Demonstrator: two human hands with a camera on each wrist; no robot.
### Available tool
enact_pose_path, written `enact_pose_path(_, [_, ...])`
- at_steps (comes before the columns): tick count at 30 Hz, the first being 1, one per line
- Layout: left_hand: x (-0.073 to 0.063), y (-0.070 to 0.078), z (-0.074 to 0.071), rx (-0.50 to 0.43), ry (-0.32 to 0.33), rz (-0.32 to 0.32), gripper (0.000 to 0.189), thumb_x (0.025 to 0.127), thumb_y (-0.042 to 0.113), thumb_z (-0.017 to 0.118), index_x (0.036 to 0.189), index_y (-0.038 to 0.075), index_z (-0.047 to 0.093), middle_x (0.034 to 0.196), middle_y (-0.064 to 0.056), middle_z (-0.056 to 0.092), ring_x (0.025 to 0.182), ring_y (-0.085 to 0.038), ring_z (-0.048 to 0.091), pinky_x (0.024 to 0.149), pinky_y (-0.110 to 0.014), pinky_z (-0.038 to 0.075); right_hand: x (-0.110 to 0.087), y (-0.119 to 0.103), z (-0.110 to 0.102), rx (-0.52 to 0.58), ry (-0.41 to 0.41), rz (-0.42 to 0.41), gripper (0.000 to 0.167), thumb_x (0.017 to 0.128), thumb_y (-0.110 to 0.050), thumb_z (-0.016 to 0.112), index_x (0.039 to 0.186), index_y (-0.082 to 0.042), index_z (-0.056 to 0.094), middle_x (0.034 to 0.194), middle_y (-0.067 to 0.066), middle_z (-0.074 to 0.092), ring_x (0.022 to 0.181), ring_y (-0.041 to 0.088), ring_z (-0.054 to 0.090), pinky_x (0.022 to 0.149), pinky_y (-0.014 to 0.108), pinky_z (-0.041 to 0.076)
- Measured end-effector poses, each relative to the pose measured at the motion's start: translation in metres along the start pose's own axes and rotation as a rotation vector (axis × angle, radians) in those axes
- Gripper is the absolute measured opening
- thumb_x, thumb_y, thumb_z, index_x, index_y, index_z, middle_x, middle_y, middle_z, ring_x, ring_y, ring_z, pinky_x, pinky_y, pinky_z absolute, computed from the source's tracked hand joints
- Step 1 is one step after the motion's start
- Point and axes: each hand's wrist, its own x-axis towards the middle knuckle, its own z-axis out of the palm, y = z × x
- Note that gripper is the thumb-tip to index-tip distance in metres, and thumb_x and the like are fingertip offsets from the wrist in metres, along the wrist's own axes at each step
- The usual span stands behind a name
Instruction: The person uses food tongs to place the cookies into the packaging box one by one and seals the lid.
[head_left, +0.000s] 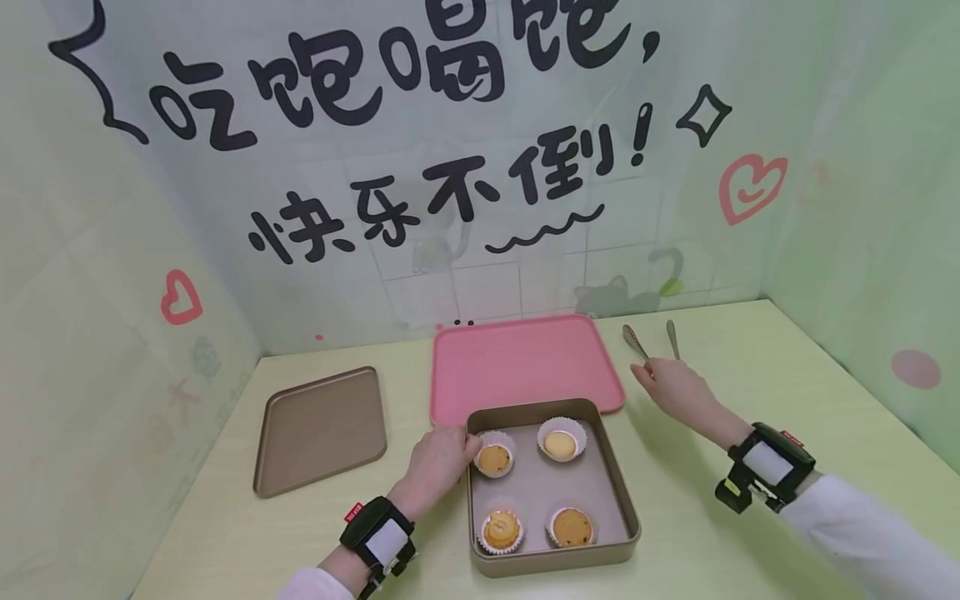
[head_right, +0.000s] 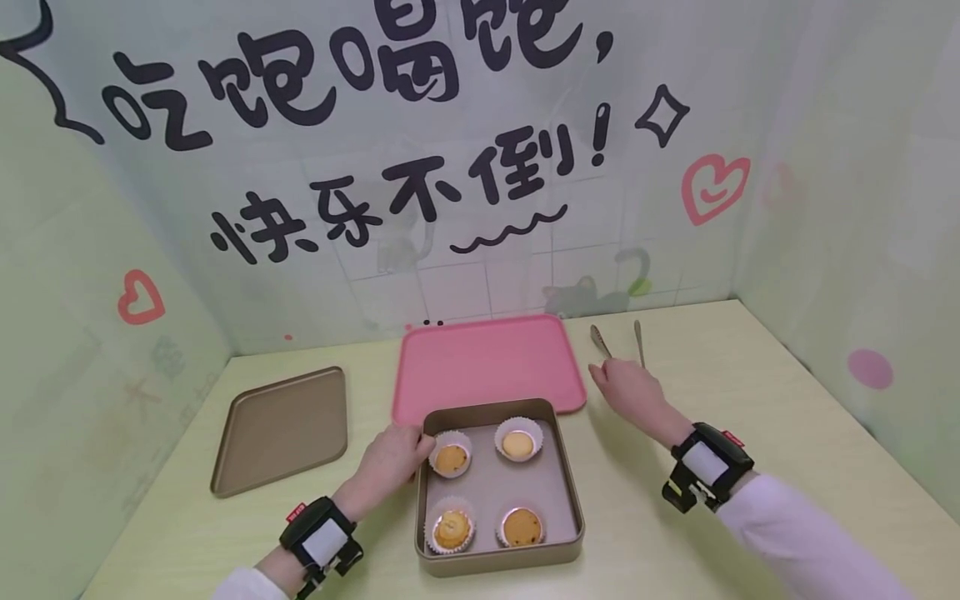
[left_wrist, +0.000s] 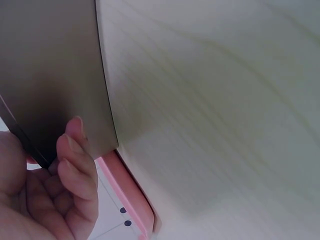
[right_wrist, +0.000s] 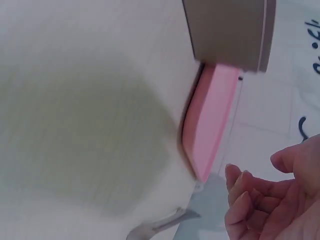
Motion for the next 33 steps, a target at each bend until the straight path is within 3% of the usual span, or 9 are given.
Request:
enact_pose_path(5, [0.000, 0.000, -0.002, 0.013, 0.014, 0.014, 0.035, 0.084, 0.014, 0.049, 0.050, 0.014, 0.037, 0.044, 0.007, 0.034, 0.038, -0.007, 0.037, 0.037, -0.024, 0.026, -0.020, -0.029, 0.013, 0.055, -0.062, -0.089, 0.032, 0.096, -0.015, 0.038, 0.073, -0.003, 0.058, 0.056, -0.002, 0.047, 0.047, 0.012, 0.042, 0.047, 0.030, 0.035])
enact_pose_path(10, [0.000, -0.001, -0.002, 0.013, 0.009, 0.012, 0.035, 0.084, 0.015, 0.049, 0.051, 0.014, 0.038, 0.044, 0.006, 0.035, 0.039, -0.007, 0.037, 0.037, -0.024, 0.026, -0.035, -0.048, 0.027, 0.080, -0.097, -0.115, 0.032, 0.095, -0.024, 0.045, 0.066, -0.011, 0.048, 0.052, -0.005, 0.037, 0.044, 0.009, 0.036, 0.044, 0.027, 0.031])
enact_pose_path(16, [0.001, -0.001, -0.001, 0.010, -0.003, 0.008, 0.034, 0.084, 0.014, 0.049, 0.051, 0.014, 0.039, 0.045, 0.006, 0.036, 0.039, -0.008, 0.037, 0.037, -0.024, 0.028, -0.041, -0.054, 0.036, 0.002, -0.058, -0.172, 0.032, 0.087, -0.018, 0.058, 0.062, -0.013, 0.040, 0.051, -0.007, 0.031, 0.043, 0.006, 0.031, 0.041, 0.024, 0.026])
enact_pose_path(23, [0.002, -0.006, -0.007, -0.031, -0.040, -0.008, 0.042, 0.095, 0.028, 0.041, 0.057, 0.012, 0.044, 0.045, 0.005, 0.038, 0.040, -0.009, 0.040, 0.041, -0.028, 0.033, -0.043, -0.050, 0.039, -0.030, -0.036, -0.160, 0.033, 0.084, -0.010, 0.055, 0.056, -0.014, 0.036, 0.050, -0.008, 0.030, 0.044, 0.006, 0.030, 0.041, 0.024, 0.027])
enact_pose_path(28, [0.003, -0.030, -0.028, -0.013, -0.019, -0.102, 0.048, 0.097, 0.035, 0.035, 0.058, 0.009, 0.046, 0.047, 0.001, 0.041, 0.041, -0.013, 0.041, 0.044, -0.031, 0.034, -0.043, -0.047, 0.039, -0.043, -0.016, -0.163, 0.033, 0.084, -0.009, 0.055, 0.057, -0.014, 0.037, 0.050, -0.007, 0.031, 0.044, 0.007, 0.032, 0.041, 0.025, 0.028])
enact_pose_path(33, [-0.007, -0.074, -0.052, 0.063, 0.029, -0.258, 0.044, 0.096, 0.030, 0.039, 0.060, 0.007, 0.049, 0.056, -0.007, 0.048, 0.050, -0.020, 0.049, 0.045, -0.034, 0.037, -0.043, -0.047, 0.038, -0.053, -0.017, -0.167, 0.032, 0.084, -0.011, 0.055, 0.057, -0.014, 0.037, 0.050, -0.007, 0.032, 0.044, 0.007, 0.032, 0.040, 0.025, 0.028])
